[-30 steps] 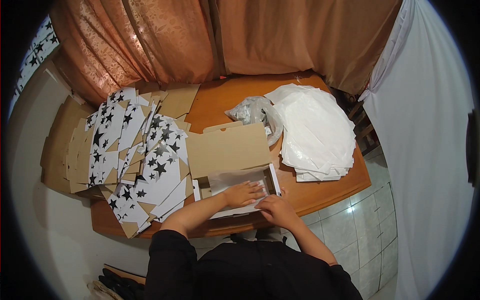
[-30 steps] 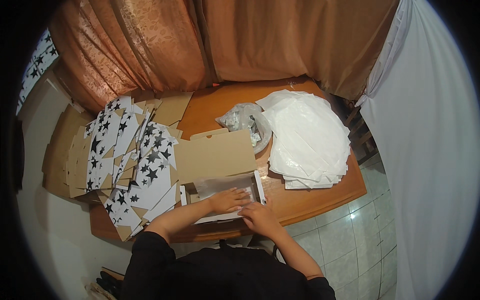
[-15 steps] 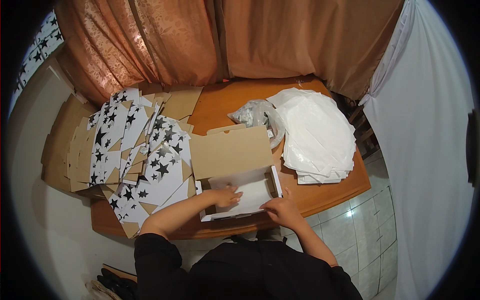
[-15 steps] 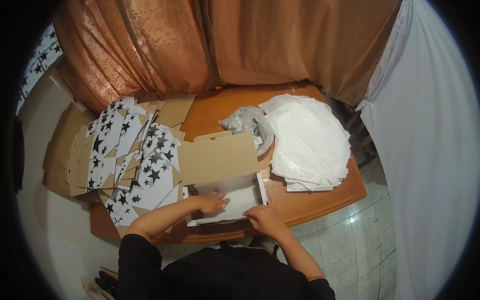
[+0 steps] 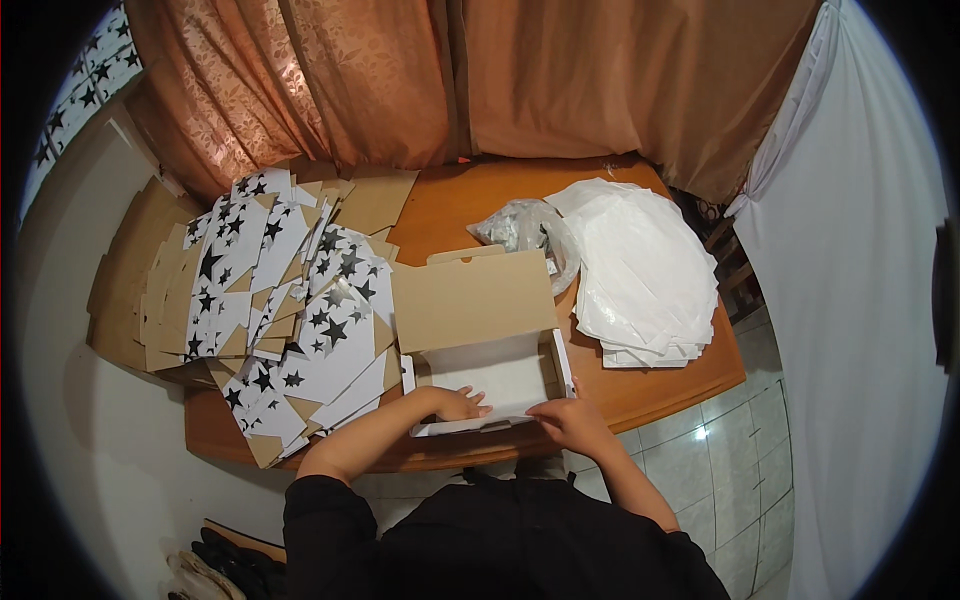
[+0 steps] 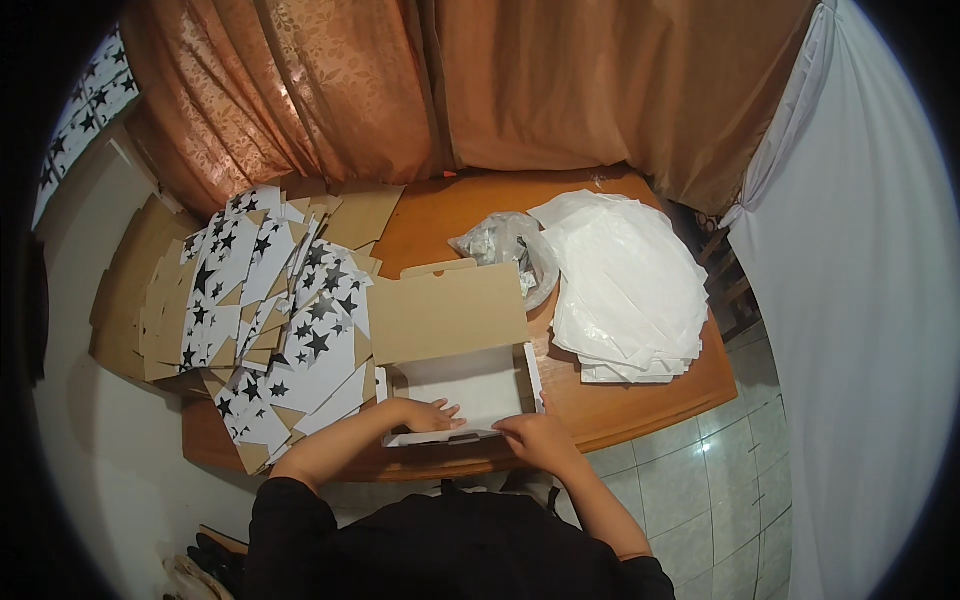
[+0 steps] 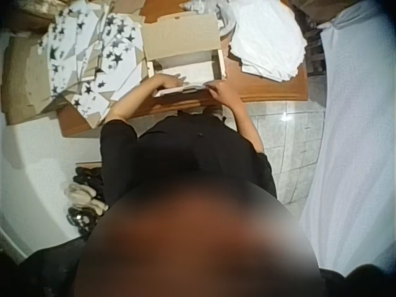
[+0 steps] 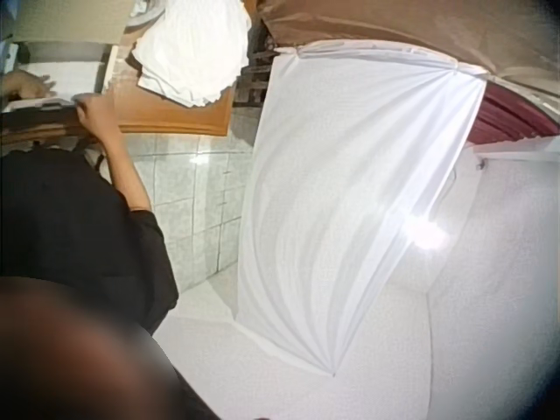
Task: Assemble cardboard shoeboxes, line them with tissue paper, and stack them on a shelf.
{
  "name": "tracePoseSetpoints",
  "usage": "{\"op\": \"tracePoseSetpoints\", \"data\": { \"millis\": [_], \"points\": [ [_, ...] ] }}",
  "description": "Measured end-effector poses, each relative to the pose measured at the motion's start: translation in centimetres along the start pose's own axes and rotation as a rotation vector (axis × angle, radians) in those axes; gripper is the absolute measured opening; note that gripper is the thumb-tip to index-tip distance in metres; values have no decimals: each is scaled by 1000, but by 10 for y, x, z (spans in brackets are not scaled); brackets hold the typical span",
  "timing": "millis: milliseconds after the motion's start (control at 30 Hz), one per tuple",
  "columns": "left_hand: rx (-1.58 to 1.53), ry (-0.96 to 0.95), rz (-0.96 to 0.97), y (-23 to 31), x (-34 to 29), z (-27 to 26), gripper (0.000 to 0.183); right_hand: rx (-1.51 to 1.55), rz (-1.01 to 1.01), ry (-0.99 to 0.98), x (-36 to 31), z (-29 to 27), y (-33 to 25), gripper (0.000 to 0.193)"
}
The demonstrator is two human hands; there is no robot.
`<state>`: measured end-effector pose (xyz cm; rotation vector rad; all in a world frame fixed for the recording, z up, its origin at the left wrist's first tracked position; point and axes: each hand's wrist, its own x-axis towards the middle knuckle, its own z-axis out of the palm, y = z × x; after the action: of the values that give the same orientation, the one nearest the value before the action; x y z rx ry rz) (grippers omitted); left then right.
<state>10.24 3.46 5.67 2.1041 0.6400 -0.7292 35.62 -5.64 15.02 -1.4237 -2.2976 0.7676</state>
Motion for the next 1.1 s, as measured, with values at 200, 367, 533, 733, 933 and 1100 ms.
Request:
{"op": "tracePoseSetpoints", "data": {
  "millis": [200,367,533,733,933,1100],
  "points": [
    [-565,66,58,-3,-21,-24,76,6,4,-69,8,-14,-3,25],
    [-648,-47,-258,31,-42,-29,103,361,8,-112,26,-34,-2,40],
    [-640,180,-143,4,-34,-8,100,753,50,-313,72,-34,-1,51],
    [-327,174,-60,49,-81,-22,74,294,250,-883,126,11,21,94],
    [-397,320,37,43,-77,-12,45,246,189,-1036,127,39,43,104],
    [-337,610,-46,41,-83,-19,31,452,136,-508,108,-29,20,67]
  ]
}}
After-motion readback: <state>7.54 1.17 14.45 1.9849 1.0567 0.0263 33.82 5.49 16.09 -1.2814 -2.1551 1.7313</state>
